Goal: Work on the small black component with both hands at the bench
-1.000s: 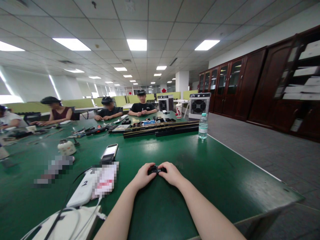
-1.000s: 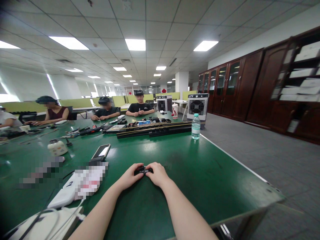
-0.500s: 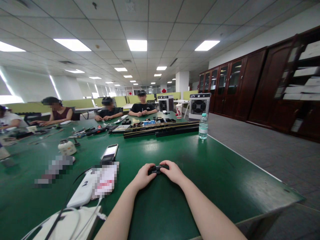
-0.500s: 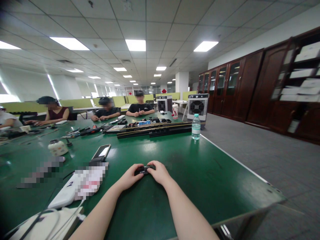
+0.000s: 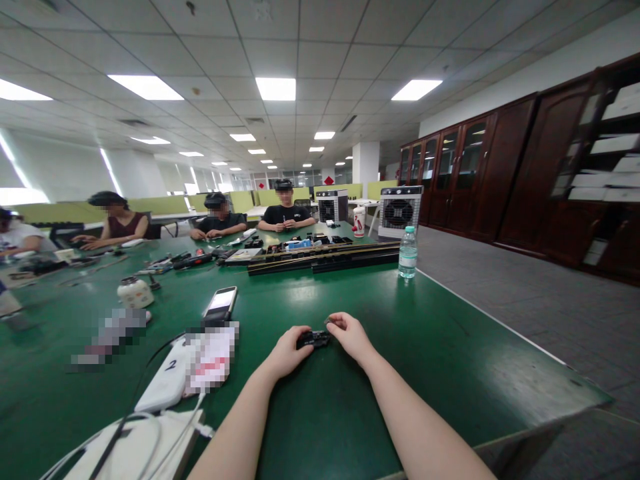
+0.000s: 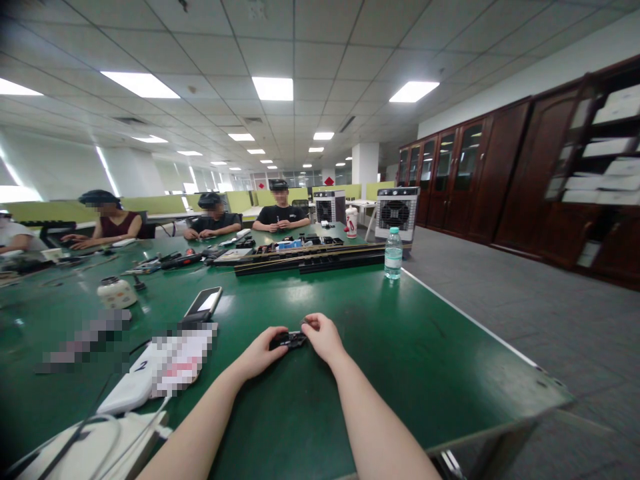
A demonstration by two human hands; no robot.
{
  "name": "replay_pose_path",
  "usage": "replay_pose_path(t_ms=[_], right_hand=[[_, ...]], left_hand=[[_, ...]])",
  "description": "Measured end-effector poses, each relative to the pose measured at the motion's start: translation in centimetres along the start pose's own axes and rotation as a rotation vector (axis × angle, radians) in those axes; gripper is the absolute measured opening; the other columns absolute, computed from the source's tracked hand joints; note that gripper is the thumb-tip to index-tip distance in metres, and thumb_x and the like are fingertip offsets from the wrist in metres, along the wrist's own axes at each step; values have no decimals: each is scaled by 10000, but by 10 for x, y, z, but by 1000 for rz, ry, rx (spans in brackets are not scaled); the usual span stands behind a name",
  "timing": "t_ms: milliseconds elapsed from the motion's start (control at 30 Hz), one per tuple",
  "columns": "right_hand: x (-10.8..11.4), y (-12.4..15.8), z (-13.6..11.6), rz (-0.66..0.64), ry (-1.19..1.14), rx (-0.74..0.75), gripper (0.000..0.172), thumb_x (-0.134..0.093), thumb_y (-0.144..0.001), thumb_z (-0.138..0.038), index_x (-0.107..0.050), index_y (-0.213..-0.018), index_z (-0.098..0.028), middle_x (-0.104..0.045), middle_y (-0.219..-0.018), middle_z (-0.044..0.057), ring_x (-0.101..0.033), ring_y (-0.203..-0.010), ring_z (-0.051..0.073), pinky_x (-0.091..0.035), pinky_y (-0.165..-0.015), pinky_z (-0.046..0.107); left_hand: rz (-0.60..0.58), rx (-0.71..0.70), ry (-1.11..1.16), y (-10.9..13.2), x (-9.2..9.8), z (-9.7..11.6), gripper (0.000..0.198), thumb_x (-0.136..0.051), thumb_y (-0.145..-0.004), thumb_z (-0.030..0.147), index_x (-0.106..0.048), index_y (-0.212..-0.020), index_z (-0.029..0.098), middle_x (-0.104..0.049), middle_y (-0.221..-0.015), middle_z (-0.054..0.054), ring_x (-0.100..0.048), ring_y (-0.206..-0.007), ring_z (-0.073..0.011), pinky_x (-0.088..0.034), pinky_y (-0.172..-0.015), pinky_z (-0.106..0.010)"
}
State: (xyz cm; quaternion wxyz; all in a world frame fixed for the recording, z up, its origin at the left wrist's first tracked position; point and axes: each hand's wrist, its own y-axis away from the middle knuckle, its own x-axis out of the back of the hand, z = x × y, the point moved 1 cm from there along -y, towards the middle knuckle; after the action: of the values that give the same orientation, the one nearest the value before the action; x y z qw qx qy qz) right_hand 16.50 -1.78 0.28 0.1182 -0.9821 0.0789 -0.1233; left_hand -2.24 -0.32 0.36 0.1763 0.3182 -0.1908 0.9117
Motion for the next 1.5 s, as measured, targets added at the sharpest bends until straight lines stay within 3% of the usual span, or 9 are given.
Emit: replay_pose_path(t_ms=[333,800,1500], right_hand=[[5,0,-8,131,-221,-126,233,-626,-661,-276,-593,-861,-160,-687,-875,78,-636,-856,194,-474,-815,328],[7,4,-17,213,-561,-441,225,-672,-630,-213,-593,-840,-190,-633,-738,-8,-564,-585,79,-374,-488,172],[11,7,-25,225,-806,-556,107,-574,-750,-141,-597,-850,-175,-664,-671,0,-576,-512,70,-393,-445,162]], left_hand=[[-12,12,4,0,1,2,411,-606,-707,180,-561,-1115,152,-607,-1104,-97,-569,-1031,-219,-418,-950,-335],[-17,11,3,2,2,6,422,-590,-722,212,-547,-1134,132,-596,-1129,-113,-565,-1047,-224,-417,-954,-334],[-3,-11,-11,1,1,3,427,-591,-715,208,-558,-1133,131,-607,-1093,-109,-573,-1016,-219,-425,-940,-336]])
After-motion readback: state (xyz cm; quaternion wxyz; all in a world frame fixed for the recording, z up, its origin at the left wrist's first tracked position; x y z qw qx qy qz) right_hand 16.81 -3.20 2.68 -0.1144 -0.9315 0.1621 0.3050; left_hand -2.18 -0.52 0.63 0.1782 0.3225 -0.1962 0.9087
